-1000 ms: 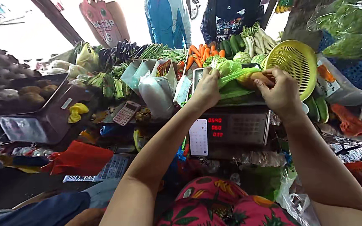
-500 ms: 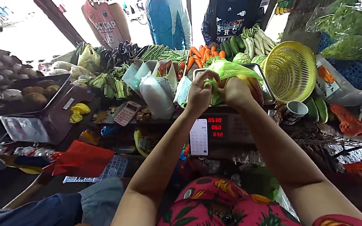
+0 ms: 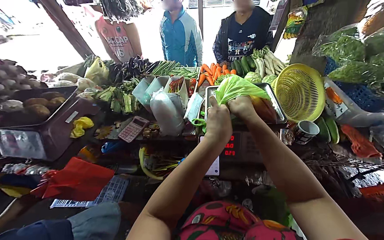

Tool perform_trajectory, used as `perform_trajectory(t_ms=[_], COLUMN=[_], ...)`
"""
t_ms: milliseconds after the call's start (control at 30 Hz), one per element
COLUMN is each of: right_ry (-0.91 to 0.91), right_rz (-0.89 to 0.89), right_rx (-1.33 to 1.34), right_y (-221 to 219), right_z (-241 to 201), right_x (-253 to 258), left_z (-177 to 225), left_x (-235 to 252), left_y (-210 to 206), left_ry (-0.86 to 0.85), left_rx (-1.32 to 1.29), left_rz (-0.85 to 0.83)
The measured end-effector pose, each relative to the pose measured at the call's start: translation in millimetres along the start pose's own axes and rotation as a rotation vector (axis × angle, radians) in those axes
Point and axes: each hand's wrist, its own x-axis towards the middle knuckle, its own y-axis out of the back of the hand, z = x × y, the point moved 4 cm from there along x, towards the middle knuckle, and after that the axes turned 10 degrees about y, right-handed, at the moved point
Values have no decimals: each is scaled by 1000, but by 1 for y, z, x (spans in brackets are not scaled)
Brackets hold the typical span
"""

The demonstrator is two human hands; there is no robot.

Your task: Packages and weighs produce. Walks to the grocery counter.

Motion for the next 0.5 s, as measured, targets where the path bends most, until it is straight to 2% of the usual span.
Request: perform_trajectory(t_ms=[133, 300, 433, 500], right_ry=[-169, -215, -130, -67], right_rz=[30, 50, -43, -81], right_rx=[243, 513, 398, 300], right_y=[-7, 5, 10, 9], right_z=[7, 7, 7, 10], right_x=[7, 3, -20, -29], left_z=[5, -16, -26, -24], left_x=[7, 40, 62, 65], left_y=[2, 6, 19, 26], left_ry=[64, 57, 33, 9], left_rx=[162, 136, -21, 10], left_rz=[-148, -164, -91, -32])
